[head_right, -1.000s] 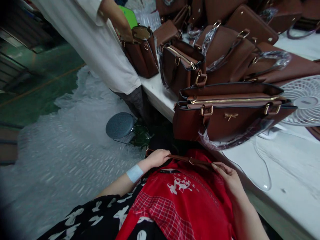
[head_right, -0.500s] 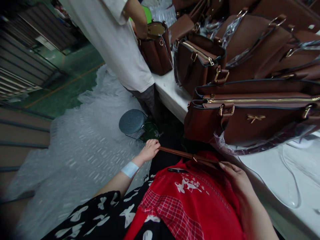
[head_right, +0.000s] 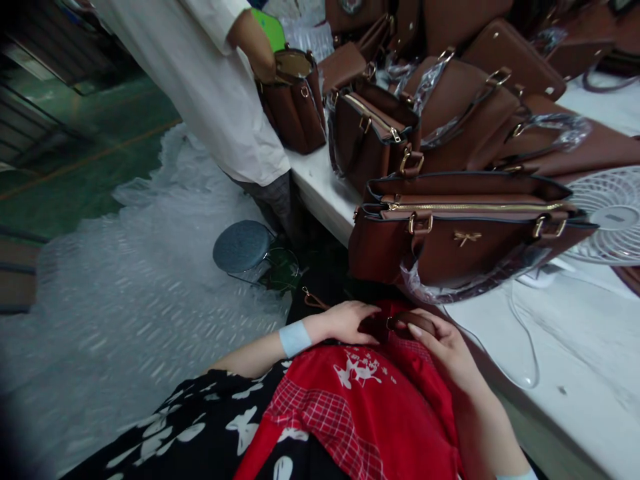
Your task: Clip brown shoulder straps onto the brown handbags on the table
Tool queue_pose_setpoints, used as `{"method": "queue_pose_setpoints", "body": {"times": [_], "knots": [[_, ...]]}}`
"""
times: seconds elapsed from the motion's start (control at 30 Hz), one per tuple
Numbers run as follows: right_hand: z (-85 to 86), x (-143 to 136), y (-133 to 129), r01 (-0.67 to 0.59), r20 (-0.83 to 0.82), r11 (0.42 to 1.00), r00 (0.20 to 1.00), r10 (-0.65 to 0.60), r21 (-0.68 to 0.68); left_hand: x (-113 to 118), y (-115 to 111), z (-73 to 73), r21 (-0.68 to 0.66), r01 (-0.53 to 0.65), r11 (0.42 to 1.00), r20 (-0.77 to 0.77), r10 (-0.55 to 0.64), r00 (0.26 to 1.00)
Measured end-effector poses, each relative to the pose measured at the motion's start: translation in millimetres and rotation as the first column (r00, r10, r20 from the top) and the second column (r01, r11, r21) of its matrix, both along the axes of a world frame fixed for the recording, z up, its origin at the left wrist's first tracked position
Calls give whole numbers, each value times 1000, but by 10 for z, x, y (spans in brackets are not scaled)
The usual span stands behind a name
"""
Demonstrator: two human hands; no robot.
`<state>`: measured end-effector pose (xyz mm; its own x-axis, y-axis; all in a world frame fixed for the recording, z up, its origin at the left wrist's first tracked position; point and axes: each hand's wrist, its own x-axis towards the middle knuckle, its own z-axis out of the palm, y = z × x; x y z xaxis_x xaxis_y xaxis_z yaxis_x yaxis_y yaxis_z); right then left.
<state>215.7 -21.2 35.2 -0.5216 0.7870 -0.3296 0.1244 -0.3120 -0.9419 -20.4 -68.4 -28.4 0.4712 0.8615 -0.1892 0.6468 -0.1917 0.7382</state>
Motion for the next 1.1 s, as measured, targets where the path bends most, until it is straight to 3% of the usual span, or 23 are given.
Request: {"method": "queue_pose_setpoints", "body": {"times": [0.1, 0.2, 0.4, 0.53, 0.63, 0.73, 0.87, 0.97, 1.1], "knots": [[-32, -17, -33, 96, -54, 995, 994, -98, -36, 192, 67, 23, -135, 63, 989, 86, -51, 995], [-91, -32, -60, 105, -60, 993, 992, -108, -51, 272, 74, 6, -237, 113, 965, 163, -75, 984], [-49, -73, -122, 24, -169, 993, 985, -43, -112, 364, 47, -54, -307, 40, 951, 391, 88, 916], [-59, -52, -66, -48, -38, 992, 998, 53, 120, 316, 47, 31, -332, -70, 941, 373, 199, 906], [-183, -50, -59, -208, 189, 925, 970, 154, 317, 212, 57, 149, -316, -138, 939, 437, 274, 857], [-377, -68, -149, -401, 462, 835, 863, 206, 376, 134, 51, 285, -357, -207, 911, 564, 387, 730], [-669, 134, -282, -489, 714, 778, 696, 75, 395, 108, 14, 420, -417, -281, 864, 595, 493, 635], [-924, 644, -350, -487, 837, 806, 547, -19, 337, 105, -14, 429, -423, -333, 842, 577, 534, 618], [-1266, 1525, -561, -380, 937, 908, 348, -36, 176, 143, -39, 344, -446, -323, 834, 563, 543, 624]]}}
